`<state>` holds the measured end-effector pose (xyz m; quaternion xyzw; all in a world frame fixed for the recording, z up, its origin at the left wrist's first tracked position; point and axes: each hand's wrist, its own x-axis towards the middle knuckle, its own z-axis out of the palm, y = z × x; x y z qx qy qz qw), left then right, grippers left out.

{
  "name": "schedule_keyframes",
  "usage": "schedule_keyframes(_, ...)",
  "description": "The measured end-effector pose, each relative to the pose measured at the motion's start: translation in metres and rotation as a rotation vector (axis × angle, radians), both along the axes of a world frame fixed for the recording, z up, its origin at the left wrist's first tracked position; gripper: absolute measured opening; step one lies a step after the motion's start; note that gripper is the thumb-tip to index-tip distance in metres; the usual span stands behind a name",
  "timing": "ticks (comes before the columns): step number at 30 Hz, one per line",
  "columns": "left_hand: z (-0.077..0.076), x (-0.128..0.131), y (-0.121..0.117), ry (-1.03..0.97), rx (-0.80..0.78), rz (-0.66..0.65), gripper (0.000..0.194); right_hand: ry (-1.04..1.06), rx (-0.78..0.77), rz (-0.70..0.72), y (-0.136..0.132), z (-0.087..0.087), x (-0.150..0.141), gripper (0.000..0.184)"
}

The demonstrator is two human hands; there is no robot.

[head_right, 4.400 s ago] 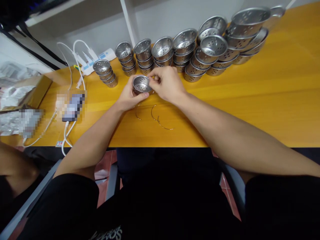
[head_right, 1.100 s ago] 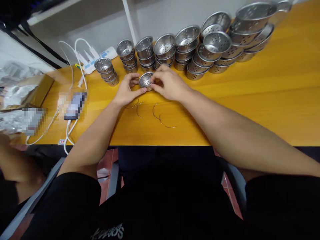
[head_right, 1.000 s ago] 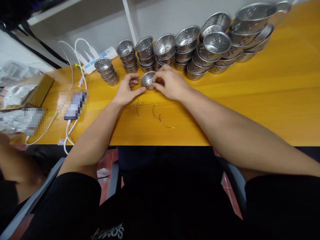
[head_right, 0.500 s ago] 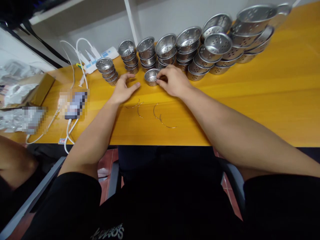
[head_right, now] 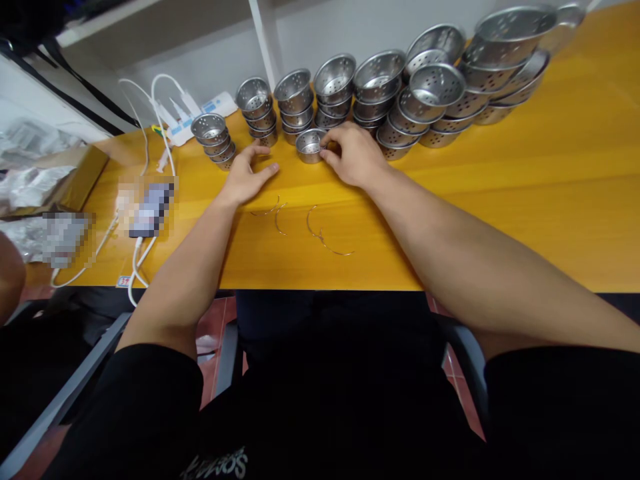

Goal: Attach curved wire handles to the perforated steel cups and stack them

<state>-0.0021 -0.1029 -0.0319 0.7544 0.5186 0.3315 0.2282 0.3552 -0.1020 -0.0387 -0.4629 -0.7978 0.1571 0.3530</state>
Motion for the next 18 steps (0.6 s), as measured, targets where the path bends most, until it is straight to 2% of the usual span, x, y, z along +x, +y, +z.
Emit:
schedule_keyframes(5, -0.001, 0.0, 0.0, 0.032, 0.074, -0.038, 0.056, 0.059, -0.015, -0.035, 0.001, -0.002, -0.002, 0.033)
schedule_keyframes(7, 0.008, 0.001, -0.005, 0.04, 0.147, -0.033, 0.047, 0.08, -0.023, -0.036, -0.001, -0.001, -0.004, 0.035)
schedule_keyframes(9, 0.025, 0.0, -0.014, 0.032, 0.229, 0.016, 0.041, 0.088, -0.044, -0.029, -0.005, 0.002, -0.006, 0.038)
schedule_keyframes(10, 0.035, -0.002, -0.019, 0.022, 0.267, 0.064, 0.045, 0.084, -0.057, -0.023, -0.007, 0.004, -0.007, 0.039)
schedule_keyframes(12, 0.054, -0.01, -0.026, -0.009, 0.375, 0.193, 0.06, 0.058, -0.076, -0.01, -0.011, 0.008, -0.008, 0.041)
schedule_keyframes(14, 0.065, -0.022, -0.027, -0.04, 0.496, 0.329, 0.078, 0.017, -0.076, 0.014, -0.015, 0.012, -0.008, 0.038)
schedule_keyframes(16, 0.064, -0.037, -0.02, -0.052, 0.559, 0.445, 0.102, -0.001, -0.067, 0.025, -0.018, 0.014, -0.008, 0.03)
schedule_keyframes(18, 0.055, -0.051, -0.008, -0.068, 0.53, 0.508, 0.134, 0.009, -0.07, 0.018, -0.02, 0.015, -0.008, 0.024)
